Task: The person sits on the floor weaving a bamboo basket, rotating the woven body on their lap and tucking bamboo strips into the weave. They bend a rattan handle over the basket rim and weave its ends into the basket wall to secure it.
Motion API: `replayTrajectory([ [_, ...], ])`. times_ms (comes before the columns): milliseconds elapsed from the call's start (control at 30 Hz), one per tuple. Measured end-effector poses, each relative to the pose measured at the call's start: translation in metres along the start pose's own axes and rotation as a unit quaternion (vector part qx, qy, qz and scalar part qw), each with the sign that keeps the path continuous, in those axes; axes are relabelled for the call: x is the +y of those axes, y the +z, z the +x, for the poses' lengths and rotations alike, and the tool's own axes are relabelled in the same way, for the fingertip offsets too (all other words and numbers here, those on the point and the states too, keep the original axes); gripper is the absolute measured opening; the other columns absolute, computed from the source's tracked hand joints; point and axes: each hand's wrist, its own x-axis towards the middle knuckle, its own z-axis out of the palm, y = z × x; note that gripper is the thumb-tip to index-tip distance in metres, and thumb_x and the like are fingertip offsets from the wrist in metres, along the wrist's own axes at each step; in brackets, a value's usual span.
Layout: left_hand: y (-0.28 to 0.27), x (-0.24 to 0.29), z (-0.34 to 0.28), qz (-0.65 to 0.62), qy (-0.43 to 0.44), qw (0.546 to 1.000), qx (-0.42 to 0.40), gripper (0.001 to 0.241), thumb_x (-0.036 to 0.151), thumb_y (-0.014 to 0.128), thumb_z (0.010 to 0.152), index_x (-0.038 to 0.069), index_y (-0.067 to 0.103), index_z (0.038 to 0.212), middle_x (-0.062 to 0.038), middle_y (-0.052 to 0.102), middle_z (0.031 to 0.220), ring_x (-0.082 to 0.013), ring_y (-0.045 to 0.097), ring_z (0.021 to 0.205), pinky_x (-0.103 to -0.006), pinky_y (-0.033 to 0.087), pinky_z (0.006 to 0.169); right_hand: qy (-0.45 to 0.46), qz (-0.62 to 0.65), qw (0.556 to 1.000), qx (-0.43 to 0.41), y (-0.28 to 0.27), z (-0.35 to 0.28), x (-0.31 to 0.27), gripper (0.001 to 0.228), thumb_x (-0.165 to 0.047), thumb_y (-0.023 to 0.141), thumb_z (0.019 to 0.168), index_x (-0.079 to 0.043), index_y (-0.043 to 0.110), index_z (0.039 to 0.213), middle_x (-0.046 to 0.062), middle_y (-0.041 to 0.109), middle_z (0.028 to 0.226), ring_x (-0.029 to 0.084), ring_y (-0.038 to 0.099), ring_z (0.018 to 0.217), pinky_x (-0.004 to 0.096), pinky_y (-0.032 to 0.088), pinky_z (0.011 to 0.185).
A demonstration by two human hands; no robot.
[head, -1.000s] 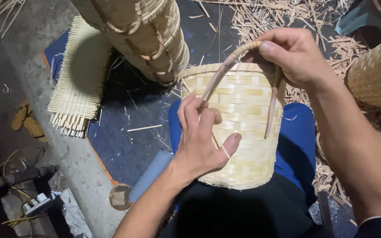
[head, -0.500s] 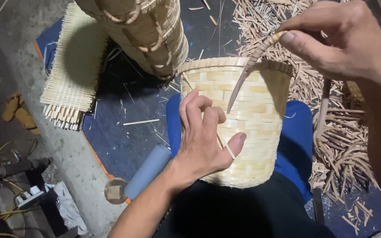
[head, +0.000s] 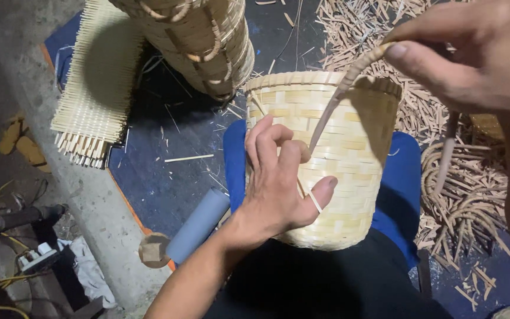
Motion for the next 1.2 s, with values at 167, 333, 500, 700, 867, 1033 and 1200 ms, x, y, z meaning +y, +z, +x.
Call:
replayTrajectory([
  [167,0.002,0.0,-0.002,-0.001,-0.004,1.0,-0.003,0.054,0.037,0.082,0.081,0.001,0.056,0.112,-0.024,0.037,0.13,-0.0497,0.028,0.138,-0.0637,0.026,0.12,-0.067,-0.056,0.996,0.018,0.003,0.003,-0.007,0.018,-0.008,0.072,0.098,0.008,0.076,0.103,0.016,0.068,0.072,0.018,0.063,0.059,0.031,0.048,0.05],
  [333,0.0,0.003,-0.003,0.004,-0.008,1.0,-0.01,0.056,0.038,0.082,0.08,0.0,0.057,0.112,-0.025,0.037,0.131,-0.0508,0.027,0.137,-0.0647,0.023,0.12,-0.148,-0.089,0.984,-0.033,0.006,0.009,0.009,0.021,-0.011,0.074,0.093,0.006,0.076,0.105,0.017,0.071,0.078,0.021,0.065,0.061,0.033,0.05,0.055],
  [500,0.0,0.002,-0.002,0.002,0.006,1.0,-0.025,0.056,0.038,0.082,0.081,-0.001,0.057,0.114,-0.026,0.036,0.132,-0.0514,0.027,0.138,-0.0648,0.023,0.121,-0.146,-0.066,0.984,-0.083,0.008,0.015,0.006,0.025,-0.016,0.072,0.093,0.004,0.076,0.108,0.016,0.07,0.081,0.023,0.067,0.066,0.034,0.054,0.059],
  [700,-0.002,0.0,-0.007,-0.011,0.027,1.0,-0.012,0.057,0.036,0.084,0.084,-0.002,0.056,0.116,-0.026,0.039,0.133,-0.0523,0.03,0.142,-0.0645,0.025,0.123,-0.056,-0.028,0.989,-0.131,0.016,0.017,0.018,0.027,-0.021,0.071,0.096,0.0,0.077,0.112,0.012,0.072,0.08,0.02,0.066,0.067,0.033,0.054,0.058],
  [867,-0.002,0.008,-0.026,0.005,0.051,0.998,0.028,0.057,0.031,0.087,0.087,-0.003,0.058,0.121,-0.025,0.049,0.132,-0.0531,0.044,0.14,-0.0656,0.035,0.122,-0.049,-0.041,0.991,-0.116,0.018,0.017,0.014,0.027,-0.023,0.07,0.097,-0.001,0.078,0.112,0.012,0.073,0.082,0.02,0.068,0.069,0.033,0.057,0.059],
  [1033,-0.004,0.008,-0.03,0.036,0.088,0.994,0.049,0.053,0.029,0.091,0.085,-0.004,0.06,0.115,-0.023,0.054,0.128,-0.0528,0.05,0.134,-0.0673,0.042,0.117,-0.096,-0.038,0.991,-0.089,0.016,0.02,0.008,0.031,-0.025,0.07,0.097,0.001,0.076,0.112,0.013,0.073,0.087,0.021,0.07,0.072,0.034,0.057,0.061],
  [1200,-0.005,0.009,-0.026,0.037,0.058,0.997,0.043,0.049,0.029,0.09,0.082,0.0,0.06,0.109,-0.021,0.055,0.123,-0.0504,0.048,0.132,-0.0661,0.04,0.115,-0.076,-0.054,0.989,-0.116,0.018,0.024,0.007,0.031,-0.027,0.069,0.097,-0.003,0.077,0.116,0.012,0.074,0.088,0.022,0.071,0.071,0.034,0.057,0.061],
])
